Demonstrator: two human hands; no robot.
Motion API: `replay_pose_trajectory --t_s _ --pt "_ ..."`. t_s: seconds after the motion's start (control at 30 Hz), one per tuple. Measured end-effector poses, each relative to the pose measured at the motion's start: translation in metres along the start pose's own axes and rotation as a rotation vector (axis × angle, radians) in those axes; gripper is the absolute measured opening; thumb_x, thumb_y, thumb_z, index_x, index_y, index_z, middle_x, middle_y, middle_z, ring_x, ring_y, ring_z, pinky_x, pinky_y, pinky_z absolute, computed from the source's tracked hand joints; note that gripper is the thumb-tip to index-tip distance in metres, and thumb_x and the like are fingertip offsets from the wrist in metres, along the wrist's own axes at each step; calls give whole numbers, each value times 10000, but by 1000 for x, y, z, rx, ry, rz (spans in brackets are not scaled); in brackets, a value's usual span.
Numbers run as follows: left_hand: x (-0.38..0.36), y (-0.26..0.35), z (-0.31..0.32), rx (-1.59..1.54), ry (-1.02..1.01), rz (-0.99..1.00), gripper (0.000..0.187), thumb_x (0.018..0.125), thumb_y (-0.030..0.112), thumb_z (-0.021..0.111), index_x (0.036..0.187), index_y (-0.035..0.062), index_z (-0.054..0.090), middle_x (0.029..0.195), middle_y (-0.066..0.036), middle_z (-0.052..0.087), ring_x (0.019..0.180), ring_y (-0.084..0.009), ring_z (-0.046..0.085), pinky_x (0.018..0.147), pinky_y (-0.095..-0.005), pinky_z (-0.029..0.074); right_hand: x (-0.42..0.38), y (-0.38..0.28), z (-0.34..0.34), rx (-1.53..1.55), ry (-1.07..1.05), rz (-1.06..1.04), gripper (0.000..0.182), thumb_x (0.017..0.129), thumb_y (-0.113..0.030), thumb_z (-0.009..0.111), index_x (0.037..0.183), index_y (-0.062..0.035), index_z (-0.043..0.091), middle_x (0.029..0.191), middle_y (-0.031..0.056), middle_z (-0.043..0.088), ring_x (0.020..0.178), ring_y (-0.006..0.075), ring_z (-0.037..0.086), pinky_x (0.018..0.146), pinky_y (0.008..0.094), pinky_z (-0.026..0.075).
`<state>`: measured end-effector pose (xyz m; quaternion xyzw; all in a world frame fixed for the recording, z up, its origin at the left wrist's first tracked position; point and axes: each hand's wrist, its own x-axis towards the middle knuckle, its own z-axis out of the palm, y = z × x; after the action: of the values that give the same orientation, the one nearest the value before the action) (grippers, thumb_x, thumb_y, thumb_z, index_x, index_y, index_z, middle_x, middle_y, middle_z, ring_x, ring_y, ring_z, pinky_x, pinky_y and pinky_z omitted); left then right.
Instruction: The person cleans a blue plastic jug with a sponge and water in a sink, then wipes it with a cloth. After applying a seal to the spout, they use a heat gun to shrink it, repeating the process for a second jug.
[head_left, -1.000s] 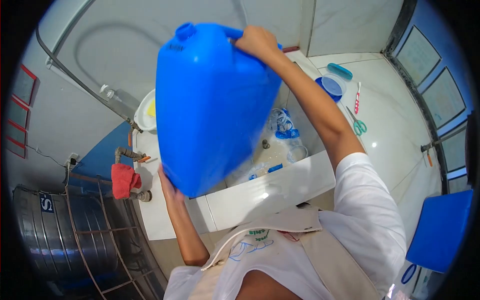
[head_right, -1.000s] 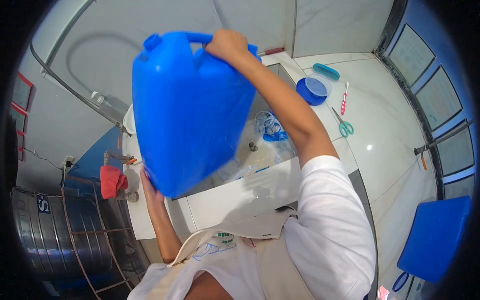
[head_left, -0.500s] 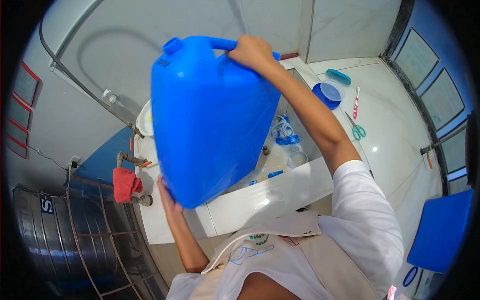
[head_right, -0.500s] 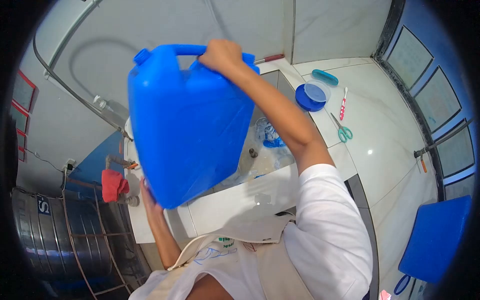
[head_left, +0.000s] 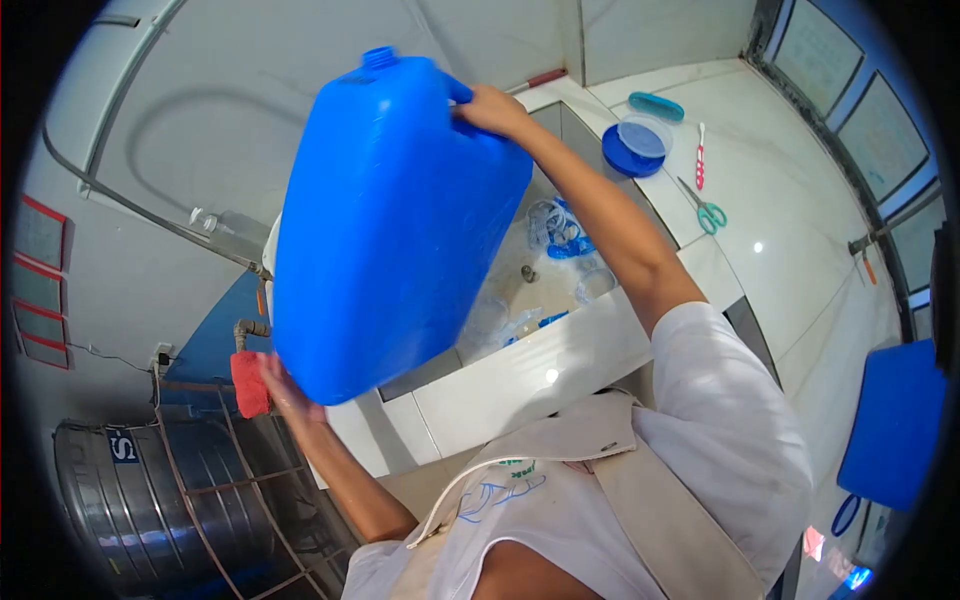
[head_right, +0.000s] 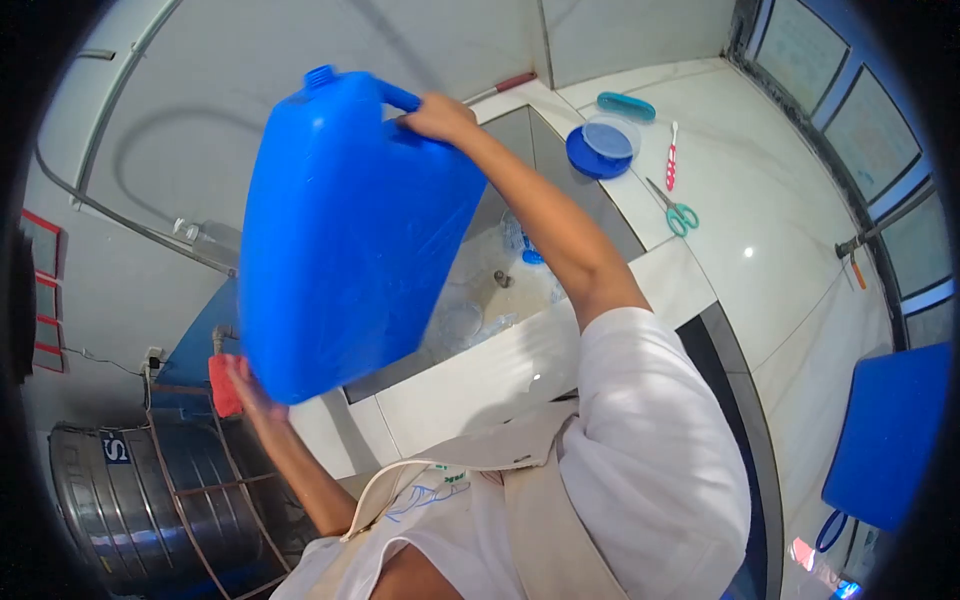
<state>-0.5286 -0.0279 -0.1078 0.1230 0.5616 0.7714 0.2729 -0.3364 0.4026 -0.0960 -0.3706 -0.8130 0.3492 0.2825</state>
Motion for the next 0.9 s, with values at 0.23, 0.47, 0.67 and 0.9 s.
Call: replay_pose_trajectory --t_s 0.23,0.47,0.67,0.9 --pt "-25 90 145 292 -36 349 636 874 481 375 1326 35 325 1166 -199 505 1051 -278 521 854 -392 447 -75 172 111 840 270 23 444 790 -384 543 988 8 604 893 172 641 832 244 628 666 357 494" --pt "-29 109 240 553 -412 542 612 899 453 315 1343 33 301 1173 -220 509 1043 -255 536 859 -375 441 -131 148 144 1901 35 238 513 877 -376 449 1267 -52 371 1159 130 528 966 263 573 773 396 506" --pt "-50 117 304 711 -572 737 667 875 503 320 1344 30 302 1194 -210 489 1090 -247 503 929 -344 390 -125 107 141 2196 -137 173 552 881 -413 427 1275 -33 360 1164 149 518 992 244 558 811 392 495" --pt "-48 131 247 656 -377 617 624 890 497 328 1361 88 294 1274 -218 429 1153 -273 459 974 -367 355 -91 138 91 1743 -21 110 564 877 -425 425 1274 -28 370 1141 153 534 958 247 576 819 397 490"
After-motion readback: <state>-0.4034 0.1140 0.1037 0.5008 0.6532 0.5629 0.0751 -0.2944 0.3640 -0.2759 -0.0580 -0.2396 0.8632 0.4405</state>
